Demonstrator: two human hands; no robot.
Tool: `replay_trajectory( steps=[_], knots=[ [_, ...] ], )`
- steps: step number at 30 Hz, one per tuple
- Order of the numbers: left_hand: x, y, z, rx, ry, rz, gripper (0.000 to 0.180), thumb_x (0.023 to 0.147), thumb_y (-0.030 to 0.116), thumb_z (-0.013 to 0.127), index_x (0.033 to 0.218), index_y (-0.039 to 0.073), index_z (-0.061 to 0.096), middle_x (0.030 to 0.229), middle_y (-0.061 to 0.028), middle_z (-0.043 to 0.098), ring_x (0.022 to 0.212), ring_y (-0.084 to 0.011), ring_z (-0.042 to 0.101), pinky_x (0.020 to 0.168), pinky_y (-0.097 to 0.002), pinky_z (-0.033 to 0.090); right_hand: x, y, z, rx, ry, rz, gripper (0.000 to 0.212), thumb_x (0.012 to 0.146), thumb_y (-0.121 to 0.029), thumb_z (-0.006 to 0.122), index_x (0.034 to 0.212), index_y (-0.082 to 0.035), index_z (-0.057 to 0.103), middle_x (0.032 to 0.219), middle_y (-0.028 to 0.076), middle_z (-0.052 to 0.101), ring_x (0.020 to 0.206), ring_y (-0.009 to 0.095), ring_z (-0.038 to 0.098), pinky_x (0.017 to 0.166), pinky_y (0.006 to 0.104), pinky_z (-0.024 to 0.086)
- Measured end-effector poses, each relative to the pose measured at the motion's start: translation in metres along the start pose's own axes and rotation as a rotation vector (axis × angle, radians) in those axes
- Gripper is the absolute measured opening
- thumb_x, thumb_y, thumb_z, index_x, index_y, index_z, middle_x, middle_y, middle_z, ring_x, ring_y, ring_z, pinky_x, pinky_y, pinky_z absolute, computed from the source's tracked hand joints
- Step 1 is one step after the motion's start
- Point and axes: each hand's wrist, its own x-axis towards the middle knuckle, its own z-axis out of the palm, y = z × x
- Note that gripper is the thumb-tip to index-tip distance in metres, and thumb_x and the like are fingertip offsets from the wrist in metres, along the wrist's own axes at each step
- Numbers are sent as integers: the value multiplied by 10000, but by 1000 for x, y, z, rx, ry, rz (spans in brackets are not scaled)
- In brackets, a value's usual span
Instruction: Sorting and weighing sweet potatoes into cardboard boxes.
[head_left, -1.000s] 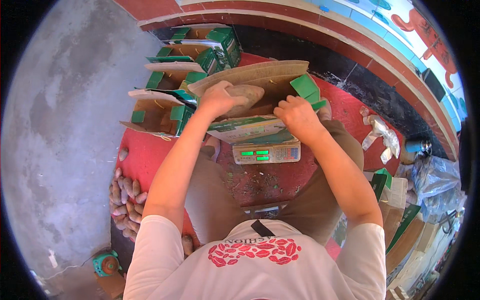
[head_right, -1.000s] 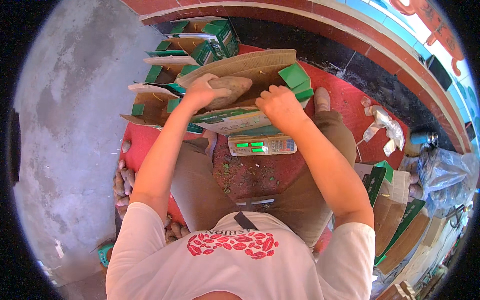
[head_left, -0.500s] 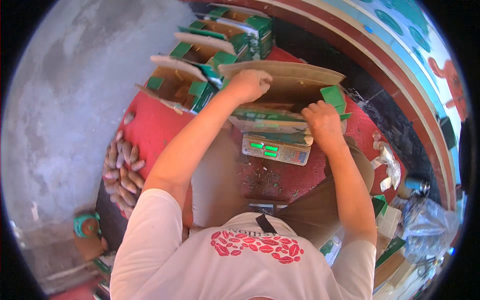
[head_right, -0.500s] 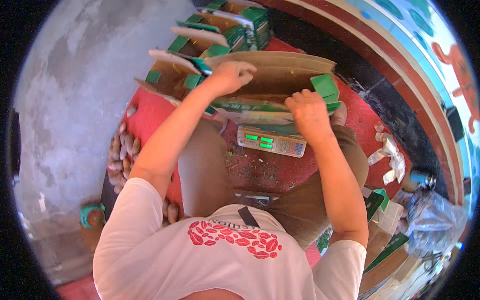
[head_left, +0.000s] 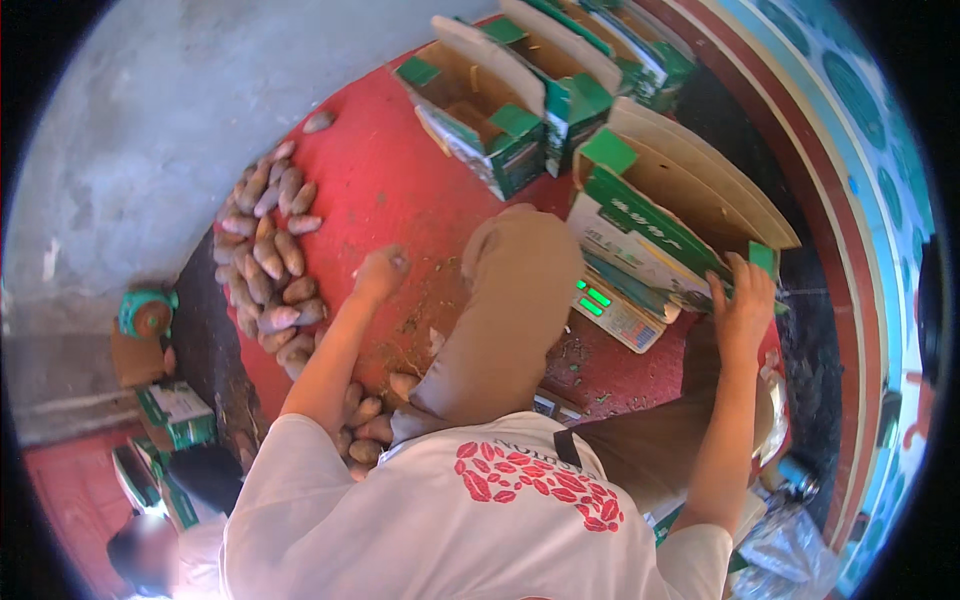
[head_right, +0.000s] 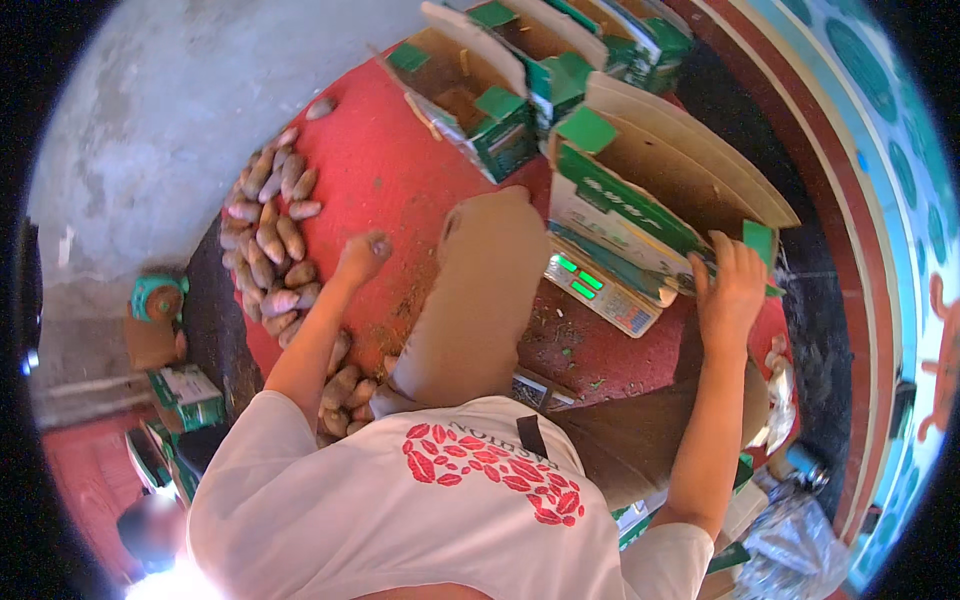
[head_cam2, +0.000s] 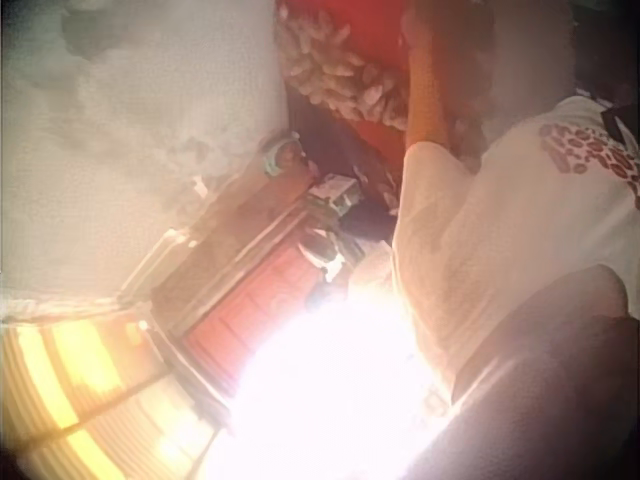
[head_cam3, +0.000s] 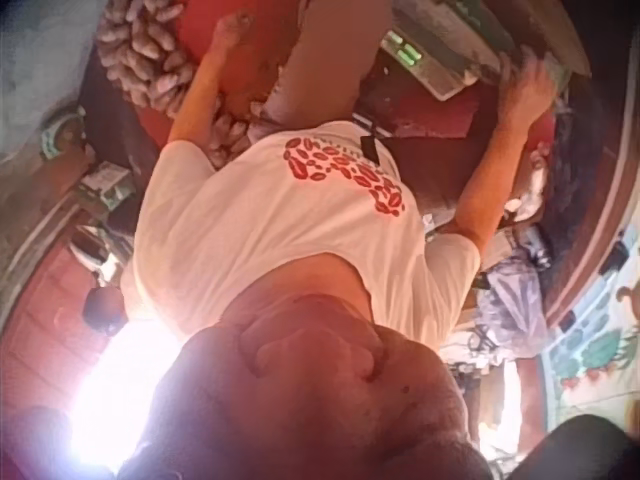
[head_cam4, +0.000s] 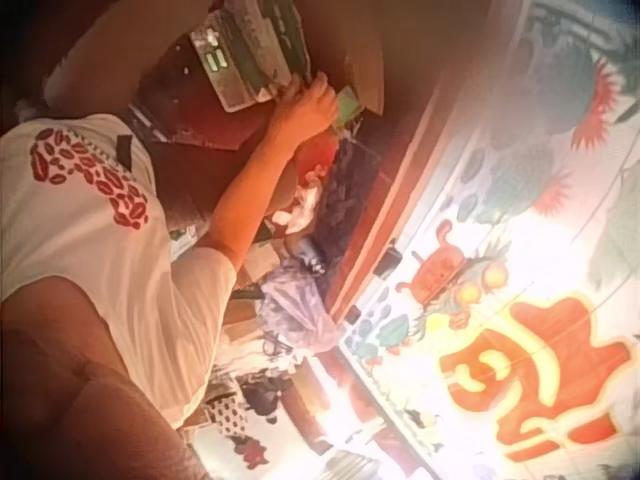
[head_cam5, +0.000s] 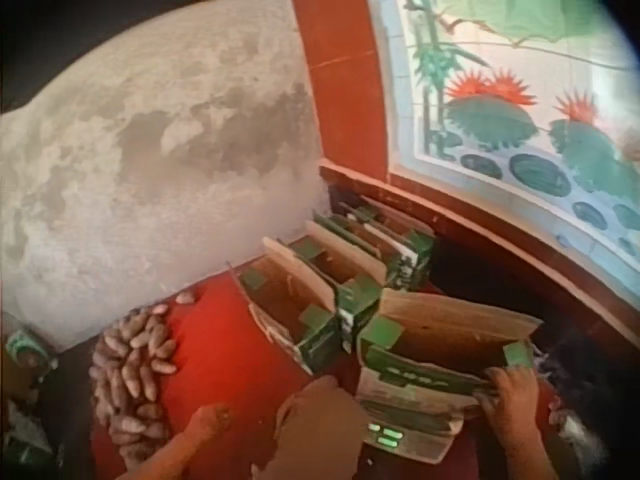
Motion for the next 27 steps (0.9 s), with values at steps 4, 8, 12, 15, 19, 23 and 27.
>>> replay_trajectory(
  steps=[4,8,12,15,19,23,27],
  knots=[
    [-56,-97,62,126,-159,-226,277,773,285,566,951,82,624,900,-198,621,885,-352,600,771,-445,472,3,-13,-7,-40,90,-66,416,712,-167,693,1093,-63,560,981,119,578,909,312,533,809,402,405],
    [-102,-167,106,183,-382,-382,298,796,326,538,957,90,624,957,-186,614,945,-345,574,803,-429,458,-5,4,-8,-108,170,-44,402,758,-169,665,1122,-45,549,1059,133,574,973,318,530,850,402,397],
    [-136,-200,118,193,-502,-575,363,780,332,566,1055,98,612,1067,-164,604,1040,-309,553,884,-396,435,-12,23,-13,-171,273,33,328,820,-160,614,1109,-16,556,1070,139,581,980,312,534,852,400,410],
    [-137,-178,100,174,-571,-532,400,773,342,571,1073,79,606,1086,-170,596,1062,-292,544,887,-383,436,-19,37,-27,-176,335,91,266,864,-117,558,1103,2,559,1069,151,587,960,312,554,824,380,436],
    [-157,-252,150,22,-538,-555,384,781,341,553,1036,63,622,1085,-172,595,1053,-291,550,883,-381,438,-15,45,-48,-211,416,116,229,896,-127,525,1062,22,578,1031,143,609,898,276,590,795,342,471],
    [-165,-291,167,236,-569,-216,310,794,290,517,941,55,657,1016,-169,619,981,-297,584,850,-388,454,-26,48,-42,-129,447,196,263,905,-172,512,1062,32,567,1047,142,602,968,293,565,849,374,442],
    [-119,-198,129,257,-445,-285,261,789,229,504,892,60,674,943,-151,640,923,-280,610,805,-377,474,-50,41,-72,-118,465,231,226,905,-126,504,1041,40,574,1020,151,602,934,281,575,829,356,452]
  ],
)
